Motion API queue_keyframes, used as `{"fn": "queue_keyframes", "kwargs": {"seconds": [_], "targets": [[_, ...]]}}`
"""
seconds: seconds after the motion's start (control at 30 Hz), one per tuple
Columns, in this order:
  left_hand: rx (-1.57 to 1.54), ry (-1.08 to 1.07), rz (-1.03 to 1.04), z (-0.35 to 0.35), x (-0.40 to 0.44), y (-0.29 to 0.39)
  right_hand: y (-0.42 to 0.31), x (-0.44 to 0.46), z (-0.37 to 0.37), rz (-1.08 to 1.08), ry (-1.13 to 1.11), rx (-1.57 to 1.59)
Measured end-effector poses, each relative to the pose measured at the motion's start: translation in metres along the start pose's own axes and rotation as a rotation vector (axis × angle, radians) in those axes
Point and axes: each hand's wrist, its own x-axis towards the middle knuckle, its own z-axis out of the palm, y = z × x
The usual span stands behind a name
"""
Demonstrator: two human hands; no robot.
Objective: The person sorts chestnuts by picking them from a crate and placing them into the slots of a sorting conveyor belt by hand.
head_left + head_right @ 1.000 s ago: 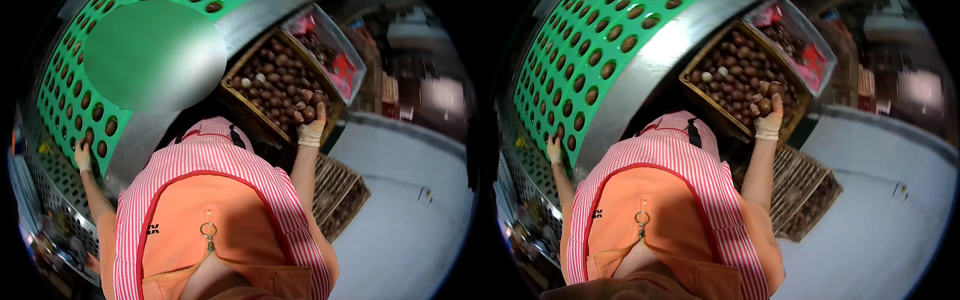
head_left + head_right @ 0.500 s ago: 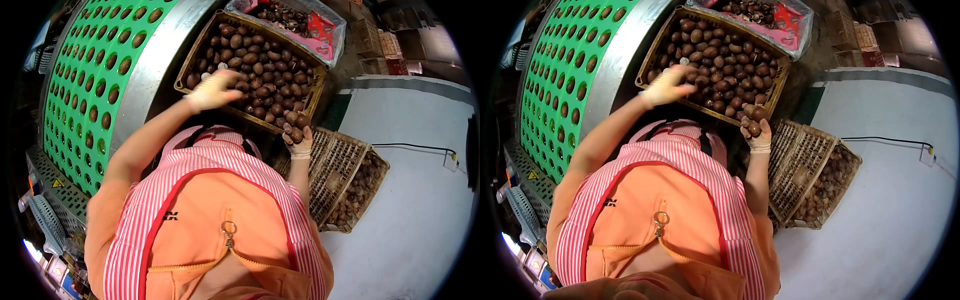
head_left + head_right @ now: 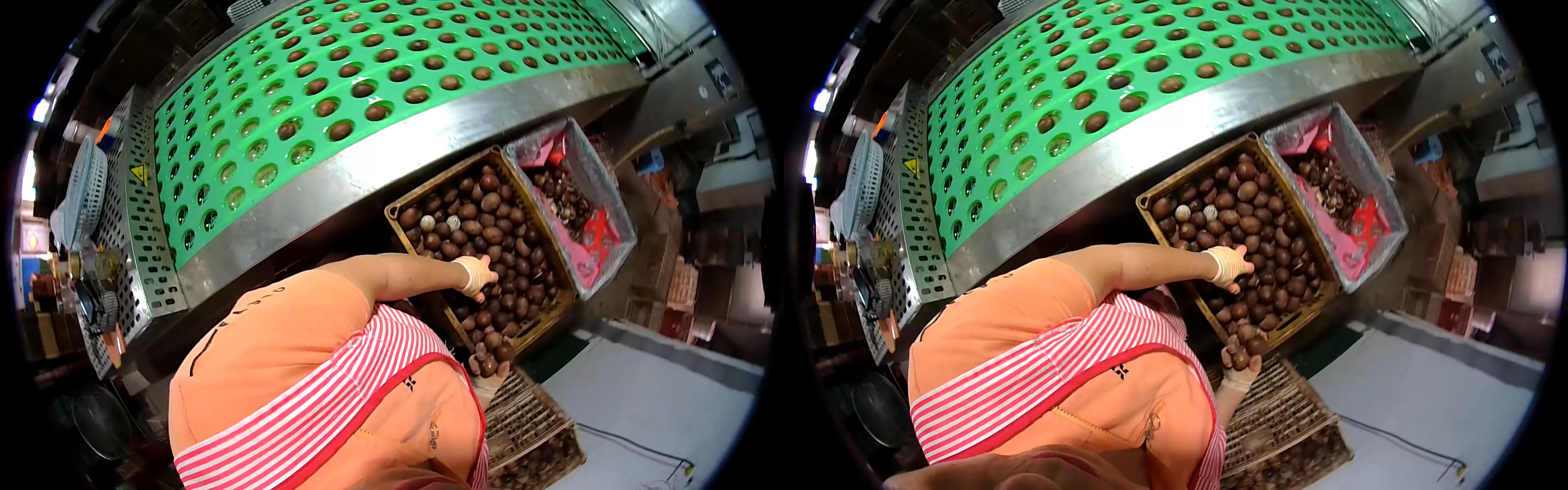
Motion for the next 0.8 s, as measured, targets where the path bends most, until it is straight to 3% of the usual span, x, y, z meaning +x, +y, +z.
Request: {"fn": "queue_keyframes", "kwargs": {"seconds": [0.13, 0.23, 0.37, 0.47, 0.5, 0.57, 0.6, 0.63, 0.67, 0.7, 0.73, 0.77, 0.8], "targets": [[-0.059, -0.135, 0.155, -0.009, 0.02, -0.019, -0.001, 0.002, 0.001, 0.013, -0.001, 0.016], [0.01, -0.36, 0.277, -0.007, 0.025, -0.022, 0.001, 0.01, 0.016, -0.002, -0.052, 0.06], [-0.142, -0.192, 0.309, 0.001, 0.011, -0.037, 0.003, 0.034, 0.03, -0.022, -0.012, 0.103], [-0.591, 0.062, 0.479, -0.023, -0.031, -0.065, 0.009, 0.085, 0.072, 0.051, -0.251, 0.151], [-0.702, 0.148, 0.547, -0.038, -0.054, -0.08, 0.013, 0.104, 0.094, 0.085, -0.223, 0.114], [-0.707, 0.443, 0.632, -0.07, -0.115, -0.13, 0.023, 0.153, 0.132, 0.269, -0.237, 0.006], [-0.612, 0.596, 0.647, -0.088, -0.156, -0.159, 0.029, 0.173, 0.139, 0.163, 0.042, -0.314], [-0.751, 0.719, 0.553, -0.099, -0.206, -0.185, 0.07, 0.195, 0.211, 0.014, 0.521, -0.784], [-0.929, 0.612, 0.268, -0.123, -0.271, -0.2, 0.092, 0.228, 0.237, 0.122, 0.393, -0.83], [-0.656, 0.798, 0.219, -0.119, -0.299, -0.246, 0.122, 0.255, 0.276, 0.05, 0.245, -1.046], [-0.474, 0.937, 0.053, -0.119, -0.335, -0.271, 0.131, 0.294, 0.284, 0.18, -0.029, -1.224], [-0.659, 1.037, -0.067, -0.116, -0.36, -0.288, 0.166, 0.32, 0.317, 0.081, -0.083, -1.523], [-0.815, 1.134, -0.136, -0.109, -0.371, -0.301, 0.196, 0.369, 0.305, -0.167, -0.235, -1.772]]}}
